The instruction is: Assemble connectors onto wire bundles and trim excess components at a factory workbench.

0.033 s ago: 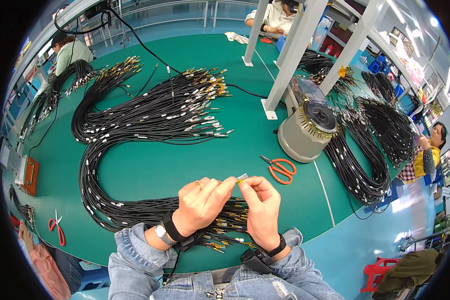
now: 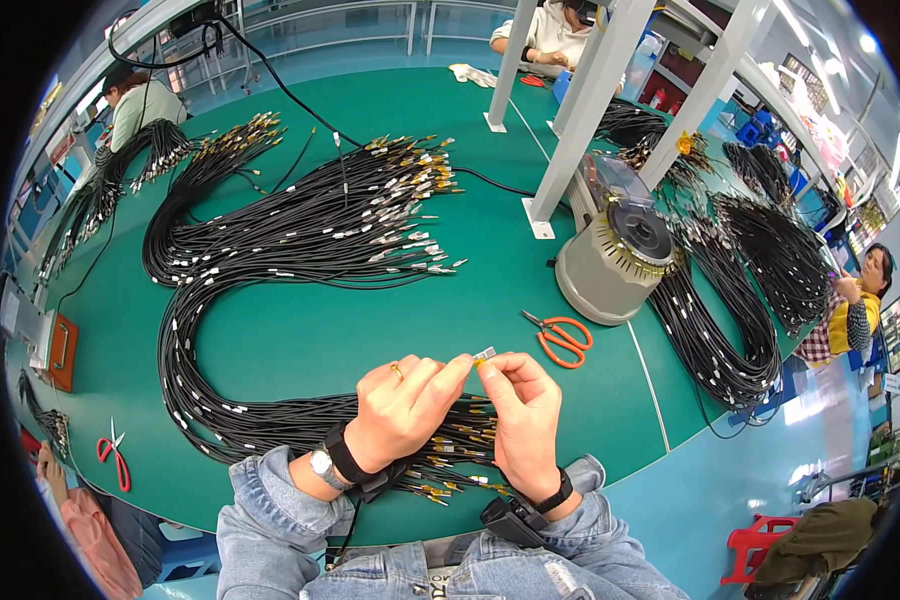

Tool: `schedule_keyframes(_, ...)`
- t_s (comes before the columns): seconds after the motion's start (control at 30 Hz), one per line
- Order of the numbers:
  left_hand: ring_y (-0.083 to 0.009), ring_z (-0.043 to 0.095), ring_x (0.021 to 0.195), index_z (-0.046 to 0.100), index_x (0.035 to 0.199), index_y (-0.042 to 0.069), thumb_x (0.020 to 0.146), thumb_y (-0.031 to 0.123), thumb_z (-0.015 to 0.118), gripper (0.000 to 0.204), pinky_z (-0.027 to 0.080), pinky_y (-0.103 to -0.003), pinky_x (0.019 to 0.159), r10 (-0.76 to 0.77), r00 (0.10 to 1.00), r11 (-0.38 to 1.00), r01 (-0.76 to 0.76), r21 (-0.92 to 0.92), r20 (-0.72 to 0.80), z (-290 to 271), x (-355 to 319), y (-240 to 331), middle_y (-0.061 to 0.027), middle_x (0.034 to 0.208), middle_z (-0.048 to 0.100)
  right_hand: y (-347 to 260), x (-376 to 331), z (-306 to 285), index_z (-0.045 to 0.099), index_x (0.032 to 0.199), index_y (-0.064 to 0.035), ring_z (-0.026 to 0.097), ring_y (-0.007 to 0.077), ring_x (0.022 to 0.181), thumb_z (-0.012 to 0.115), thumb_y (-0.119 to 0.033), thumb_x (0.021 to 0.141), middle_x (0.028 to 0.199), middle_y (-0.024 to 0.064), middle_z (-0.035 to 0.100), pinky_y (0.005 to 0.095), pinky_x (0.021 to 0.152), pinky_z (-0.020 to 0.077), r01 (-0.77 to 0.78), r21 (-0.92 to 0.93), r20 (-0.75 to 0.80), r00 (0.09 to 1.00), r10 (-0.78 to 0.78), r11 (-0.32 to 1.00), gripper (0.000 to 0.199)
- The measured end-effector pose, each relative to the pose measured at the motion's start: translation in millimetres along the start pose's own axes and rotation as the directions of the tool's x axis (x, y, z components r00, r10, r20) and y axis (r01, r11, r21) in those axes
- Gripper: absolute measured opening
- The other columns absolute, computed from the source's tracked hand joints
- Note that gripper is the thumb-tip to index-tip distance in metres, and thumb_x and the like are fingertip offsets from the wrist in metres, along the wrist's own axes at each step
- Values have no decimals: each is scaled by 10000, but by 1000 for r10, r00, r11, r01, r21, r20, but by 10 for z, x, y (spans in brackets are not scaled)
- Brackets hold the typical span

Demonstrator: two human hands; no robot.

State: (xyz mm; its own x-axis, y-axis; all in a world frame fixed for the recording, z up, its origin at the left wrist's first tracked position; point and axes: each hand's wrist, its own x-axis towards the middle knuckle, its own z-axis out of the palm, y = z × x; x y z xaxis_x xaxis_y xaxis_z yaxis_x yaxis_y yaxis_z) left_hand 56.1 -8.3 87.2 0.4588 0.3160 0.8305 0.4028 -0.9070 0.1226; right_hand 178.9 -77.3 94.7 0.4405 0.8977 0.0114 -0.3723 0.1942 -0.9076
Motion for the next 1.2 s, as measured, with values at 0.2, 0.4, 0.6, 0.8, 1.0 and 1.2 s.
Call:
schedule_keyframes(0.2,-150,500,490,540,1012,68,653,-16,735,418,362,-277,428,21,1000,1000,-22,12,13,-3,-18,-11,0,637,525,7,9,-14,592,862,-6,534,62,783,588,6,844,860,13,603,197,717,422,-10,-2,9,1000,10,1000,22)
schedule_keyframes(0.4,-129,486,492,590,1009,69,620,-14,702,413,367,-261,431,87,995,996,-87,-2,44,-36,-8,-29,10,660,539,4,12,-24,592,868,-1,546,70,781,586,5,846,859,20,610,202,724,429,-11,-5,20,1000,11,1000,23)
schedule_keyframes(0.6,-113,479,494,624,1044,68,604,0,672,447,377,-247,439,122,990,993,-122,0,73,-47,7,-29,11,677,549,11,25,-70,593,867,0,554,75,780,582,3,850,860,26,613,208,734,437,-23,-35,36,999,24,999,20)
schedule_keyframes(0.8,-113,480,494,619,1066,65,616,-26,700,466,386,-249,440,71,995,997,-74,33,76,-10,-40,-13,12,669,537,-11,30,-69,595,857,-4,549,68,770,605,-6,841,850,16,608,206,726,433,31,-117,50,998,-26,993,19)
schedule_keyframes(1.0,-124,484,479,622,1031,57,634,-44,711,420,387,-257,424,30,999,1000,-30,2,27,30,-27,16,8,645,518,-27,24,-83,596,855,-4,547,64,771,620,-9,833,846,12,606,204,722,431,49,-161,63,997,-39,986,33)
schedule_keyframes(1.2,-138,488,458,627,947,43,651,-53,700,320,375,-266,397,-95,995,990,94,-106,-3,56,-8,45,-7,607,490,-33,24,-86,603,868,0,553,69,786,614,-7,835,860,18,611,207,731,435,33,-151,78,997,-22,988,36)
